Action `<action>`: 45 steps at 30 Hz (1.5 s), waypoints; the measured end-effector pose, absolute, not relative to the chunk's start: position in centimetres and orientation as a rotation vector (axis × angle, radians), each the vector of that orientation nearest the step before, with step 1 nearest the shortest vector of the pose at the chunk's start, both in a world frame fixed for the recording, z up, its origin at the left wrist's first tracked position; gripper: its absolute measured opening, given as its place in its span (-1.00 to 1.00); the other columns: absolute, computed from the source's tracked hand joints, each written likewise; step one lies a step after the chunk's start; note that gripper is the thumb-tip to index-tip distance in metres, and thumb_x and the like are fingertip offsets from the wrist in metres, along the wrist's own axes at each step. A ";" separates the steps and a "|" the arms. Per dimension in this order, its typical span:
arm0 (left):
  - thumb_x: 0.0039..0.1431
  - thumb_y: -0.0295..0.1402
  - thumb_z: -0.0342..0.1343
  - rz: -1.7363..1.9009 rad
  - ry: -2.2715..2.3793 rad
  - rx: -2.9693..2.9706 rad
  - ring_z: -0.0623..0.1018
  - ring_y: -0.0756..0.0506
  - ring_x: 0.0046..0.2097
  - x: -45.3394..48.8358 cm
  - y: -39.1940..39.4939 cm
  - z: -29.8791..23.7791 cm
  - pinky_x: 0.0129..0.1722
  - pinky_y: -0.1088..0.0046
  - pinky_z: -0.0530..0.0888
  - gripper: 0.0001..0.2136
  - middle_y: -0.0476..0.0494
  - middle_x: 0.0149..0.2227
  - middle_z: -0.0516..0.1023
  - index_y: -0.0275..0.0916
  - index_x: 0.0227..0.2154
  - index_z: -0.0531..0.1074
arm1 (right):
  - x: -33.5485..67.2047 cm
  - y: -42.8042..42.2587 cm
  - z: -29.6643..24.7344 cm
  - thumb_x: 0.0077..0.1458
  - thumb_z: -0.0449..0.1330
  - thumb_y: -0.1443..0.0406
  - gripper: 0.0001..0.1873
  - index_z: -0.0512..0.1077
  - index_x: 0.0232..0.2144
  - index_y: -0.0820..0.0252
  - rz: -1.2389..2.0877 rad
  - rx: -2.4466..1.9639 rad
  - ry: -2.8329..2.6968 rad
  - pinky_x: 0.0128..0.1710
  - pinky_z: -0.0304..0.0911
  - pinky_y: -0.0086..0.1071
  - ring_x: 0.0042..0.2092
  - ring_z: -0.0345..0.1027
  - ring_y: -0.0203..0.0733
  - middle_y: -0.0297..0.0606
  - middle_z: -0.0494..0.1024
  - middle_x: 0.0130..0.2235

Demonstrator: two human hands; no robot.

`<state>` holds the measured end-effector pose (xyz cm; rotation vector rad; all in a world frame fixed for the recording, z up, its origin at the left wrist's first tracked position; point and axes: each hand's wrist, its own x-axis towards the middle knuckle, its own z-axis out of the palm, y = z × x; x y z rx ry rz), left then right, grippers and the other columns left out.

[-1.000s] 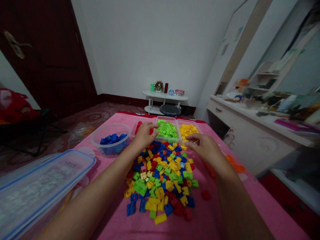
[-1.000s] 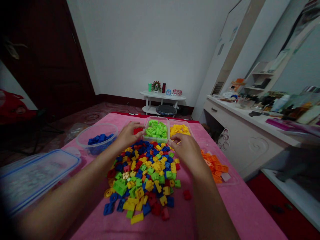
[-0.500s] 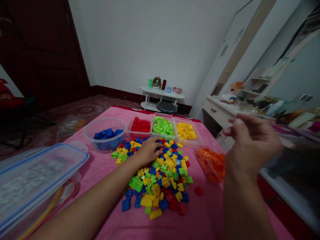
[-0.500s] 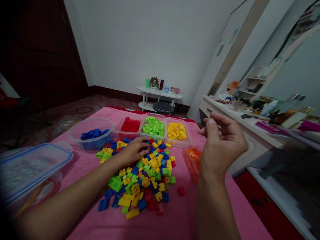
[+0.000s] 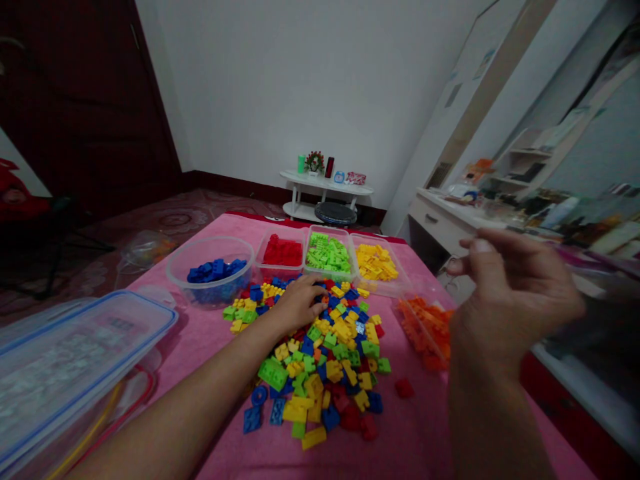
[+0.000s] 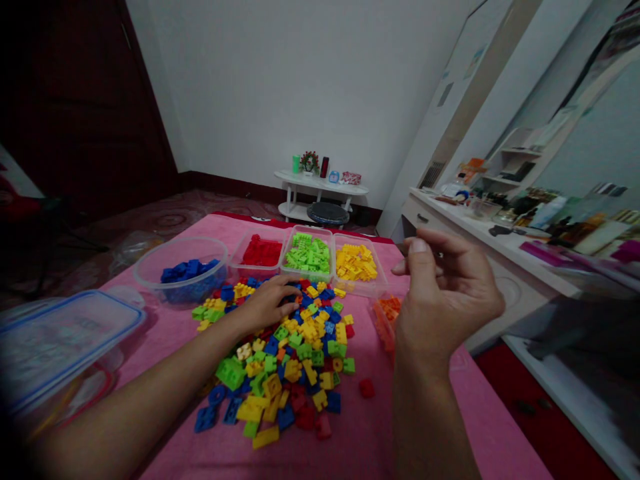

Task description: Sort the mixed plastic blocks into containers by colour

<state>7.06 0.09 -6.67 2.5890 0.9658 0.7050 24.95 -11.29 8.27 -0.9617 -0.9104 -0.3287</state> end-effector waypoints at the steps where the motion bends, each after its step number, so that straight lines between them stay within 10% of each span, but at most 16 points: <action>1: 0.11 -0.32 0.11 0.702 0.961 2.597 0.35 -0.20 0.14 7.1 0.1 -6.7 0.14 0.23 0.30 -0.74 -0.21 0.14 0.35 -0.21 -0.13 0.51 | 25.0 -11.4 8.4 -0.07 0.24 0.41 -0.86 0.53 -0.36 0.26 -0.341 -0.959 -0.904 -0.62 0.23 -0.43 -0.58 0.32 -0.37 -0.33 0.52 -0.44; 45: 0.12 -0.33 0.08 0.625 0.999 2.674 0.34 -0.19 0.14 7.2 -0.2 -6.1 0.13 0.25 0.32 -0.74 -0.18 0.13 0.36 -0.22 -0.13 0.50 | 24.5 -11.7 8.8 -0.10 0.22 0.52 -0.83 0.53 -0.40 0.26 -0.375 -0.817 -0.943 -0.64 0.21 -0.41 -0.54 0.33 -0.34 -0.35 0.50 -0.46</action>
